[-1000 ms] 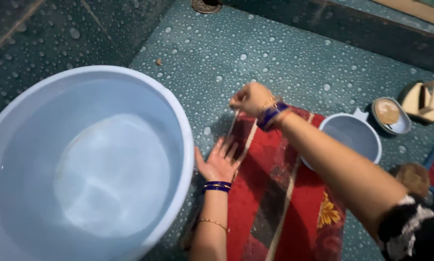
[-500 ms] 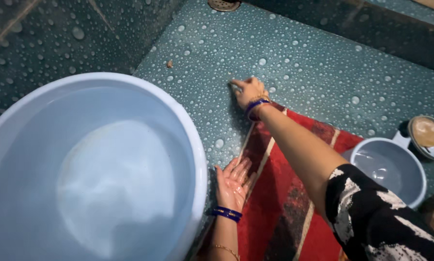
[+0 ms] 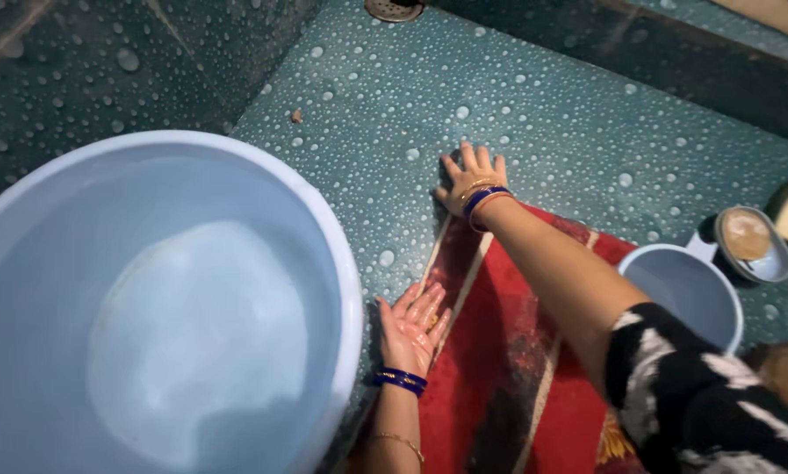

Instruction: The person pours water from a plastic jug onto a red patterned cloth laid on a tiled floor, then scrubs the cloth with a bar of soap to create lather. The person repeatedly rubs and scrubs the cloth by hand, occasionally folding it and continuing to scrub different sections.

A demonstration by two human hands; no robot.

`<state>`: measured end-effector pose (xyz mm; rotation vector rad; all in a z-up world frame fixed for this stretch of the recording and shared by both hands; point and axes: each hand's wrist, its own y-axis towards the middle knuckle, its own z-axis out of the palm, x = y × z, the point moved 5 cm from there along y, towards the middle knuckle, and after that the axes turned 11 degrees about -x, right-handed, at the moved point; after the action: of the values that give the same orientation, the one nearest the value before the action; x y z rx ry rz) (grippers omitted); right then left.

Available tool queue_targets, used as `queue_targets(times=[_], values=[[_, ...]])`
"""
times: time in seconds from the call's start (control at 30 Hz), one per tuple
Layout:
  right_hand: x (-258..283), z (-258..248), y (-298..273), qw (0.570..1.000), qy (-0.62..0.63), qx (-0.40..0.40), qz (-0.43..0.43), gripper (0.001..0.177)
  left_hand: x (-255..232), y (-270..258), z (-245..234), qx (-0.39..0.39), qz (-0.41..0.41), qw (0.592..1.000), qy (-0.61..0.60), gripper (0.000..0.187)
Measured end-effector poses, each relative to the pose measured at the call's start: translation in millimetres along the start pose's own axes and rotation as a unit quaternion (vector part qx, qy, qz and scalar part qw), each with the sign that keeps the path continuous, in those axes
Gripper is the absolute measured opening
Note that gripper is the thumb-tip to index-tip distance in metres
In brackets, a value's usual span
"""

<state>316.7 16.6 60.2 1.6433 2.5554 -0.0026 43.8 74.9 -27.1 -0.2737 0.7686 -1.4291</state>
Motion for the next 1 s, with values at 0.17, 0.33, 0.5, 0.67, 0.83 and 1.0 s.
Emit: queue_targets(times=[0.17,0.33,0.5,0.67,0.83,1.0], values=[[-28.6,-48.9,-16.7,0.973,-0.060,-0.186,-0.125,0.056,-0.3,4.8,-2.8,-0.017,-0.001,1.000,0.011,0.082],[-78.3,-135.9,-73.1,0.958,0.057,-0.215,-0.184,0.040,-0.9,8.2,-3.6,-0.034,0.007,0.999,0.021,0.084],[-163.2,-175.9,-177.6,0.996,0.023,-0.019,0.089,0.085,-1.6,15.3,-4.0,-0.031,0.005,0.999,0.030,0.083],[-216.6,-144.4,-266.9,0.957,0.077,0.084,0.269,0.099,1.7,21.6,-5.3,-0.053,0.029,0.996,0.065,0.060],[-211.9,-156.4,-284.2,0.903,0.310,-0.013,0.297,0.083,23.0,45.6,-20.7,-0.068,0.116,0.980,0.146,0.044],[-157.7,-188.0,-251.8,0.968,0.179,-0.032,0.171,0.062,55.7,79.0,3.9,-0.113,0.070,0.969,0.208,0.016]])
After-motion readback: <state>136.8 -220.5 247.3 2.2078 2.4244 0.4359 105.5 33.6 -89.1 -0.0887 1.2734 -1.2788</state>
